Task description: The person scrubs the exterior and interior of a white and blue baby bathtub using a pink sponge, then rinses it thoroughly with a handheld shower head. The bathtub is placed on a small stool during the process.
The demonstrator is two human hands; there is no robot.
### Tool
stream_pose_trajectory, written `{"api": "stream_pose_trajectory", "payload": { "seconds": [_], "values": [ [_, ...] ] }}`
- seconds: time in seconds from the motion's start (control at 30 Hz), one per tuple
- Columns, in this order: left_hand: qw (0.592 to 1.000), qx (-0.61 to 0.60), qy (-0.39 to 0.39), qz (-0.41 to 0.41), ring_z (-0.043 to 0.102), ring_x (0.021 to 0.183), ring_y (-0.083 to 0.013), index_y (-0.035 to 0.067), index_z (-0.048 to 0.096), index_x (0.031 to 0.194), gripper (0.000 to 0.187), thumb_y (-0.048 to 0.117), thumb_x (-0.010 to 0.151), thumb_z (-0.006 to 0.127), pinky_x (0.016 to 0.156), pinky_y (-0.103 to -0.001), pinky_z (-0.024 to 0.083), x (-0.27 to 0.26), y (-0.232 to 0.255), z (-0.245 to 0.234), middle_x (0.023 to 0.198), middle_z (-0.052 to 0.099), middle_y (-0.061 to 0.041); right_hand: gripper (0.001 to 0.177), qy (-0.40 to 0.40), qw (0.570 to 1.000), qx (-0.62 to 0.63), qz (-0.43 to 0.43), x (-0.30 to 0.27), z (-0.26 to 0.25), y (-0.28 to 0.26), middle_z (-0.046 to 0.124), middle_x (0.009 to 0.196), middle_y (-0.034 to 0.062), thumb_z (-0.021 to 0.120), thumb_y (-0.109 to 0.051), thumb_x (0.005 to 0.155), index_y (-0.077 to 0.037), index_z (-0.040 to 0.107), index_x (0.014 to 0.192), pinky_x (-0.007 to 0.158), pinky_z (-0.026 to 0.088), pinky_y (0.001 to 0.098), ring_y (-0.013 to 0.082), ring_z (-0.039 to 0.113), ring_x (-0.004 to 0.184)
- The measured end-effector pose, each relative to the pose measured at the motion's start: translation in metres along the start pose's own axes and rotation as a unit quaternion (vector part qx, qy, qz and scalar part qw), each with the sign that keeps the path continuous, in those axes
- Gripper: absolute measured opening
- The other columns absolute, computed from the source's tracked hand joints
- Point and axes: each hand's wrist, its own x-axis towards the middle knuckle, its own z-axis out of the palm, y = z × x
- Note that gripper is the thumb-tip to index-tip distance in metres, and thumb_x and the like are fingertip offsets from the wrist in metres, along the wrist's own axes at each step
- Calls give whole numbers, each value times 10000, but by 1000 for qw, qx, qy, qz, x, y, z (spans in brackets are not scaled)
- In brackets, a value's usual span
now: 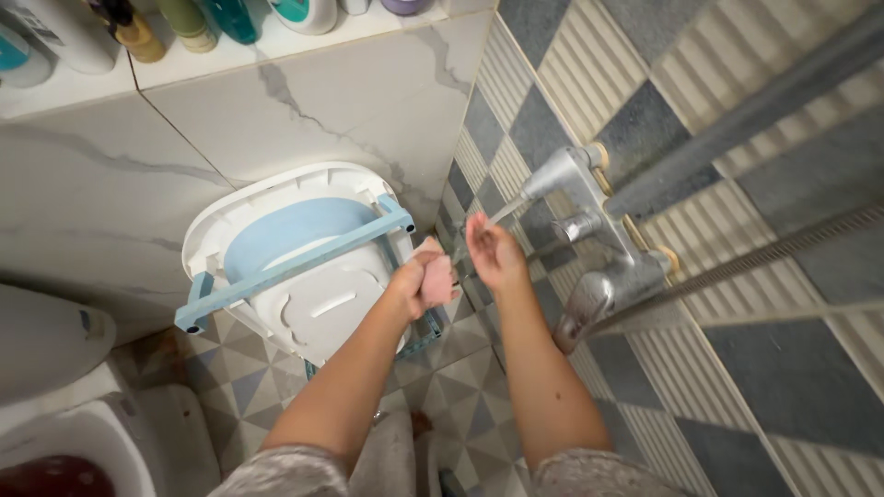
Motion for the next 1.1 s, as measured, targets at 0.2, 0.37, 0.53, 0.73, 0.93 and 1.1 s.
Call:
{"api": "stream_pose_trajectory", "payload": {
  "seconds": [0.2, 0.37, 0.53, 0.73, 0.93, 1.1],
  "values": [
    [997, -59, -40, -7, 750, 863, -220, 134, 653, 1133, 341, 343, 982, 429, 805, -443, 590, 36, 15, 46, 1005, 769, -39, 265, -76, 961, -258, -70, 11, 46, 3, 705, 1125, 141, 594, 3, 944, 47, 634, 1201, 971, 589, 378, 236, 702, 1033],
    [990, -106, -90, 12, 693, 762, -189, 128, 671, 1077, 393, 430, 1020, 425, 621, -363, 586, 100, -6, 43, 929, 713, -23, 278, 143, 899, -338, -241, -27, 49, 11, 705, 1079, 147, 569, -99, 1003, 67, 636, 1214, 801, 586, 351, 213, 710, 898],
    [994, 50, 4, 93, 562, 530, -220, 77, 688, 1017, 186, 220, 993, 572, 373, -400, 393, 156, -29, 33, 802, 645, -116, 317, 109, 704, -635, -299, -44, 45, 19, 777, 1094, 125, 643, -155, 952, -16, 752, 1215, 791, 543, 308, 178, 709, 865],
    [967, 193, 154, 60, 651, 759, -264, 42, 670, 1136, 407, 391, 998, 511, 572, -433, 462, 105, -10, 94, 1008, 702, -176, 384, 87, 871, -428, -226, -33, 30, 22, 713, 1201, 63, 528, -321, 1008, -78, 639, 1284, 898, 544, 293, 154, 685, 1070],
    [891, 386, 167, 172, 652, 1142, -396, -5, 737, 1169, 580, 508, 963, 561, 987, -452, 469, 59, 13, 119, 1212, 699, -273, 490, 89, 950, -283, -97, -38, 44, 20, 661, 1220, 29, 459, -494, 1036, -120, 583, 1328, 865, 531, 323, 155, 639, 1086],
    [739, 560, 191, 322, 618, 1167, -375, 146, 810, 1067, 350, 398, 915, 620, 987, -474, 441, 68, 27, 108, 1172, 701, -207, 336, -4, 943, -301, -139, -22, 7, 17, 697, 1202, 27, 544, -244, 974, -110, 602, 1276, 868, 587, 321, 145, 698, 1053]
  ]
}}
